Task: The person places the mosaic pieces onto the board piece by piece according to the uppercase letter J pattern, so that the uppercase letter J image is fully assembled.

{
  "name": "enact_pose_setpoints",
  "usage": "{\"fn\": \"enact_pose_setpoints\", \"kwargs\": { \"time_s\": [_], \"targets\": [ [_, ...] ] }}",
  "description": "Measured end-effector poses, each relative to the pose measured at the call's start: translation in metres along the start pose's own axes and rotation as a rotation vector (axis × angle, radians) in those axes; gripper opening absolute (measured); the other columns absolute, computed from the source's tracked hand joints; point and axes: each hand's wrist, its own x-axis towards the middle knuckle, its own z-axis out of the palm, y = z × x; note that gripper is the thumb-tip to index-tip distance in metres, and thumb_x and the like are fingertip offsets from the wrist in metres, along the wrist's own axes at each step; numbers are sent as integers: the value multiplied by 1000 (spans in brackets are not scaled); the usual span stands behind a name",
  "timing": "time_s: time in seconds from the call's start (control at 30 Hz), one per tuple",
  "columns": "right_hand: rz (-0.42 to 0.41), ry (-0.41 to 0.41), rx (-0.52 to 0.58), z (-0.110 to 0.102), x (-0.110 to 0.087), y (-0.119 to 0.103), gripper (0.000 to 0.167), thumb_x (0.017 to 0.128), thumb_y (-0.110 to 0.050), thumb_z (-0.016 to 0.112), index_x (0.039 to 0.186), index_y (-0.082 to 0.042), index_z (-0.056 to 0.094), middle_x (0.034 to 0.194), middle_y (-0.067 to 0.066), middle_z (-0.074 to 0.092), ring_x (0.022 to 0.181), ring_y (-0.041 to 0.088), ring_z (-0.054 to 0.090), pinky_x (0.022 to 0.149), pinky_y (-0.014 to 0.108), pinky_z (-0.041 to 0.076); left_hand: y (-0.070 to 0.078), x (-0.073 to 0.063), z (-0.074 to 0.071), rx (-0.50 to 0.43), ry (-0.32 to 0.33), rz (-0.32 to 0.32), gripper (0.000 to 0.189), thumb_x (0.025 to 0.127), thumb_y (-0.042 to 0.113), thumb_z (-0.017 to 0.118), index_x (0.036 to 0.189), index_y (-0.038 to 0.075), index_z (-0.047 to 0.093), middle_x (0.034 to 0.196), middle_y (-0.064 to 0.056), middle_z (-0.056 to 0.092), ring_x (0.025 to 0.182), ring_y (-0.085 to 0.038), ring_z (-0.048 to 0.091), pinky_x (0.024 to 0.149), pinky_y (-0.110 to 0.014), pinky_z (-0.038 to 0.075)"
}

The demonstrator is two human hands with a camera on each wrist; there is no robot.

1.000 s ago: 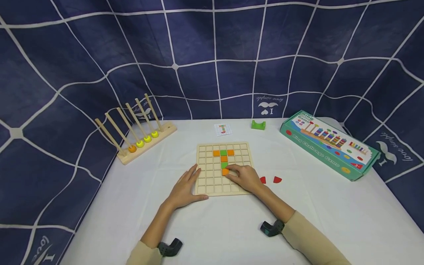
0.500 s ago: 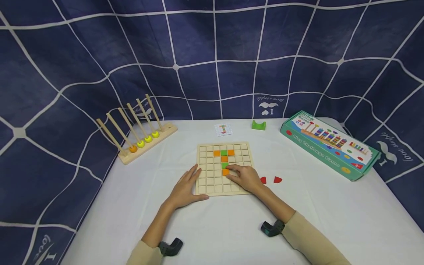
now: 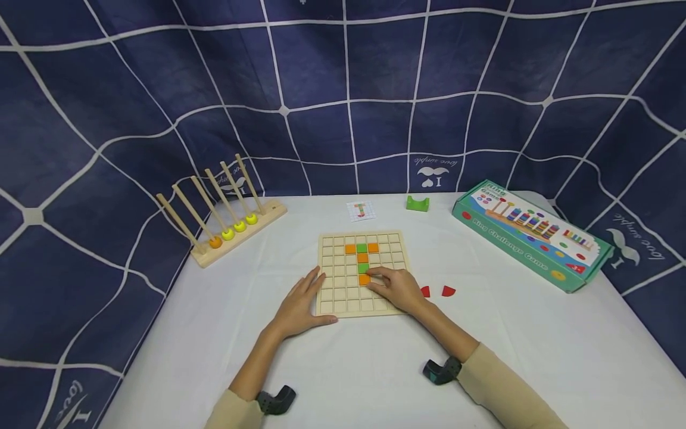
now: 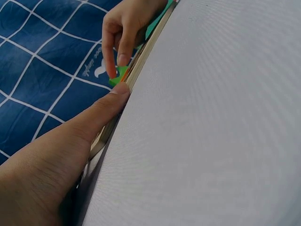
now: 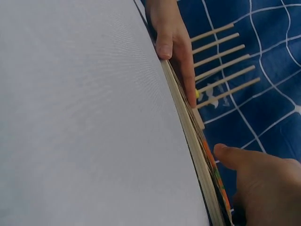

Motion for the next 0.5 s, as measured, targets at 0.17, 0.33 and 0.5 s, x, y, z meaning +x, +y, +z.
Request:
{"fn": "enact_pose_setpoints", "kwargs": {
  "time_s": [0.17,0.33,0.5],
  "targets": [
    [8,18,23,-20,-13,8,32,79,-33,73,107,-18,69,47,-12,32,42,2,26,41,20,23,1,1,2,-1,6,13,110,63,76,61,146,12,27,154,-3,11,138,-29,16,107,-51,21],
    [17,74,2,-51,-35,28,31,79,-30,74,107,-17,69,48,-14,32,43,0,24,40,19,23,2,1,0,-1,4,20,110,64,75,61,146,11,27,154,-5,12,137,-30,17,107,-51,22],
    [29,117,-25,-82,-63,52,33,76,-24,77,106,-15,69,49,-14,30,44,0,23,40,20,21,2,0,-1,0,-4,5,110,64,75,61,146,11,26,154,-4,11,137,-32,17,106,-52,23]
  ]
}}
